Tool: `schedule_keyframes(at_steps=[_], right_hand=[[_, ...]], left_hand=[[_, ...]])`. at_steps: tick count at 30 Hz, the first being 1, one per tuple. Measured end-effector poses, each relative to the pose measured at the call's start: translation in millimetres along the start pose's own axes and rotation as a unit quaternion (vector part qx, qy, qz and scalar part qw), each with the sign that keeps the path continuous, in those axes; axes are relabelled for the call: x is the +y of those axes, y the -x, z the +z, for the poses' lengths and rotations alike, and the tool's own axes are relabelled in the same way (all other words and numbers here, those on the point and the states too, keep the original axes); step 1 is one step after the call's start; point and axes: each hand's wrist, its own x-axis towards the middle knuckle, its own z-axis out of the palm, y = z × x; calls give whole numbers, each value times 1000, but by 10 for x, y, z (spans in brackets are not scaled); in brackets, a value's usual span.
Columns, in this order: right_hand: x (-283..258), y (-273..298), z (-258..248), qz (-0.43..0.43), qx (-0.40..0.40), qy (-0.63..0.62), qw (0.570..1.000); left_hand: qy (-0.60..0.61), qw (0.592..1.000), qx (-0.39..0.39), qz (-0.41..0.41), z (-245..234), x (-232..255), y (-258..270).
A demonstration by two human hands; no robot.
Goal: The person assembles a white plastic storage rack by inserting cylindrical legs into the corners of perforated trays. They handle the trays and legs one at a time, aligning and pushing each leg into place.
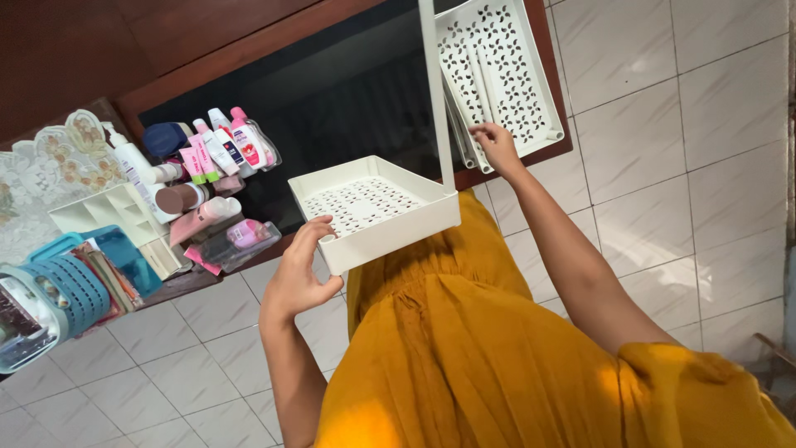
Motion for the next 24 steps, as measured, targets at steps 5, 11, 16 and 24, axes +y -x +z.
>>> schedule_keyframes(at_steps=[5, 11, 16, 24], right_hand=[[-1023, 327, 65, -49, -160, -275, 947], [-2227, 723, 199, 15, -222, -410, 885], [-2562, 709, 355, 168, -188, -487, 836], [-3295, 916, 848, 171, -160, -519, 822]], left_hand=[[10, 1000, -10, 20, -144, -20, -68], [72, 996, -52, -10, -397, -41, -201], [161, 981, -101, -40, -674, -5, -321], [-145, 982, -71, 95, -912, 485, -454]])
